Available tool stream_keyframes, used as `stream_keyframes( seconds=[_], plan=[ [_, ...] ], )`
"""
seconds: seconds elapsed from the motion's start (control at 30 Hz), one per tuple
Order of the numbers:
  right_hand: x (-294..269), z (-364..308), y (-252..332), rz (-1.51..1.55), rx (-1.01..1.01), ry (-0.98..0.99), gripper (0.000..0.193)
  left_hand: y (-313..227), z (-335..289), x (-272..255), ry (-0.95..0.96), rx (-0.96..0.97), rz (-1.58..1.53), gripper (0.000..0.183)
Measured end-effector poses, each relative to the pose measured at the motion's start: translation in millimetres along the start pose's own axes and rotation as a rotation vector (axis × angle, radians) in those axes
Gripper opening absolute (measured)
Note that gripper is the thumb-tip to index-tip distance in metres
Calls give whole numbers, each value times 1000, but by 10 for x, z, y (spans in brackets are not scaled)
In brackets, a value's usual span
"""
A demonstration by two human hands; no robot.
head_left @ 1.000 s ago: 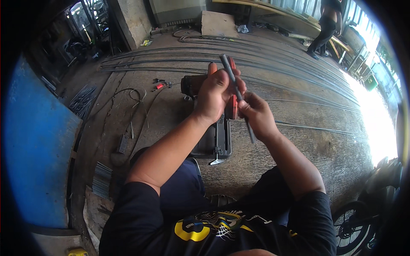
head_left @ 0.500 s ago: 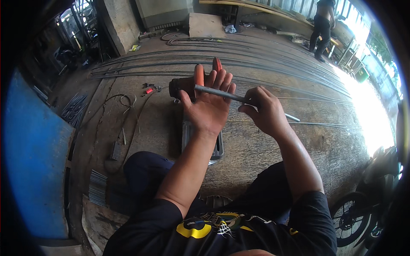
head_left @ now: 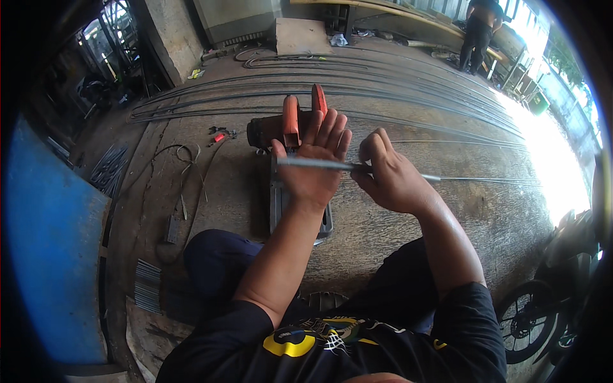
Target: Measure and cut thin metal rods using a benchtop abrasive chop saw.
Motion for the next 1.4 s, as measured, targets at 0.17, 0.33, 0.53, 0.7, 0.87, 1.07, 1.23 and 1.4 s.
stream_keyframes(
  seconds=[0.17,0.33,0.53,0.7,0.87,1.07,1.23,1.4],
  plan=[
    [-9,38,4,91,23,23,31,-23,-22,48,-3,46,30,89],
    [-4,57,62,174,-45,-18,26,-97,-4,86,-44,73,104,99],
    [62,80,21,178,-29,-1,25,-207,21,210,36,129,125,94],
    [71,87,45,221,-42,-1,21,-281,31,272,72,165,178,97],
    [75,97,-13,275,39,32,18,-295,24,314,90,165,181,98],
    [108,117,12,200,-19,57,22,-274,12,359,106,159,192,99],
    [112,127,-33,235,57,70,15,-252,-9,387,93,152,189,100],
    [152,131,-100,259,150,140,16,-242,-25,410,63,155,227,103]
  ],
)
Point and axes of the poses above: each hand's wrist, its own z-axis towards the middle knuckle, its own x-axis out of the palm, y = z × x, the point moved 8 cm from there along z, towards the middle knuckle, and after that the axes turned 10 degrees about x, right-handed, at the moved point
